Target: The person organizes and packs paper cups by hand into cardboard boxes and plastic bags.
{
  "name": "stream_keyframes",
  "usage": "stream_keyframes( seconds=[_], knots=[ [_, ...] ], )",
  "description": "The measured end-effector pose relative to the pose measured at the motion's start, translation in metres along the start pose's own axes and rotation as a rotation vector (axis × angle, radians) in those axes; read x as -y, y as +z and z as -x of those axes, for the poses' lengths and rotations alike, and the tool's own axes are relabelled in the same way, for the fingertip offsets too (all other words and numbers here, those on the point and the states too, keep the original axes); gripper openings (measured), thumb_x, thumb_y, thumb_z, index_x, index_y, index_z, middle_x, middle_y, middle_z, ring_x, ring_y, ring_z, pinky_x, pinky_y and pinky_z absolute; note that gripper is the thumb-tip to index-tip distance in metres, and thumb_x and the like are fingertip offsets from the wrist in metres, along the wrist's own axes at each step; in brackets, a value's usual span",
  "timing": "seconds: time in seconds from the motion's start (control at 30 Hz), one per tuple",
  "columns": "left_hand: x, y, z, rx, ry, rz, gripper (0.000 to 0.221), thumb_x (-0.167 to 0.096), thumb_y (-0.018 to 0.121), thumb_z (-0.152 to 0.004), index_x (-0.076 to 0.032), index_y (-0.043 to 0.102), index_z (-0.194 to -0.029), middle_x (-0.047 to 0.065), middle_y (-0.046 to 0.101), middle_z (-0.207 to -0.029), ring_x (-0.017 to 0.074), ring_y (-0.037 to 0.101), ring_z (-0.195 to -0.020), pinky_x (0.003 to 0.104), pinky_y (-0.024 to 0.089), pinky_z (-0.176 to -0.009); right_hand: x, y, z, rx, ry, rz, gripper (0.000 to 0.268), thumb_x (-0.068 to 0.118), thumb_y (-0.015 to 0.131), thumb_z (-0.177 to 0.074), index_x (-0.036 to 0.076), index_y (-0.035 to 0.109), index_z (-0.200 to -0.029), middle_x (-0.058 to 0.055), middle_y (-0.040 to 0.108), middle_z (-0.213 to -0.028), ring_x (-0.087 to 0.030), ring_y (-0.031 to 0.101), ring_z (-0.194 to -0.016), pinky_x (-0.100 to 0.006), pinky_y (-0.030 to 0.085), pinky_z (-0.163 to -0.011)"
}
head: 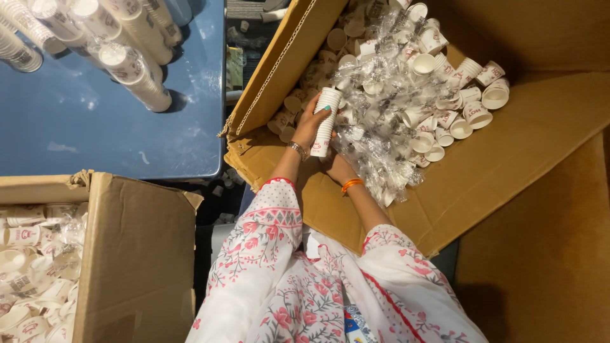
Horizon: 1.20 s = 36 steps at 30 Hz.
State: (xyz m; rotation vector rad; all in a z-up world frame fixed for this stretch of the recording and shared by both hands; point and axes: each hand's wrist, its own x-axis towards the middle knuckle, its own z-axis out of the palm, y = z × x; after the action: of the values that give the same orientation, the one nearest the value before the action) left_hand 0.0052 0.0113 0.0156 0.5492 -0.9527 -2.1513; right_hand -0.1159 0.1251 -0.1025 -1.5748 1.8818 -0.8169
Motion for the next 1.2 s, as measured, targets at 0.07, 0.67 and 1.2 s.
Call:
stream_keyframes(
  seconds=[0.07,0.67,1.2],
  knots=[
    [0.002,-0.002,0.0,0.003,0.009,-0.012,0.07,-0.016,0.063,-0.095,-0.016,0.032,-0.158,0.015,0.065,-0.119,0.0189,0.069,-0.078,0.036,0.063,-0.058,-0.002,0.005,0.001,-0.006,-0.001,-0.025,0.048,0.022,0.056,-0.091,0.004,0.048,-0.135,-0.03,0.063,-0.125,-0.049,0.059,-0.115,-0.05,0.049,-0.094],
    [-0.004,0.003,0.006,0.02,-0.017,-0.01,0.071,-0.016,0.063,-0.095,-0.017,0.031,-0.158,0.017,0.068,-0.111,0.0204,0.068,-0.065,0.034,0.06,-0.053,0.011,-0.033,0.001,0.299,0.238,0.182,0.042,0.027,0.074,-0.078,0.003,0.072,-0.112,-0.022,0.072,-0.118,-0.035,0.067,-0.11,-0.041,0.052,-0.096],
    [0.005,0.008,0.002,0.085,-0.063,-0.06,0.074,-0.016,0.065,-0.093,-0.018,0.028,-0.157,0.018,0.065,-0.117,0.0204,0.067,-0.068,0.035,0.062,-0.054,0.224,-0.225,0.073,0.128,-0.277,0.252,0.067,0.018,0.075,-0.077,0.02,0.061,-0.143,-0.017,0.062,-0.117,-0.036,0.059,-0.11,-0.043,0.048,-0.095]
  ],
)
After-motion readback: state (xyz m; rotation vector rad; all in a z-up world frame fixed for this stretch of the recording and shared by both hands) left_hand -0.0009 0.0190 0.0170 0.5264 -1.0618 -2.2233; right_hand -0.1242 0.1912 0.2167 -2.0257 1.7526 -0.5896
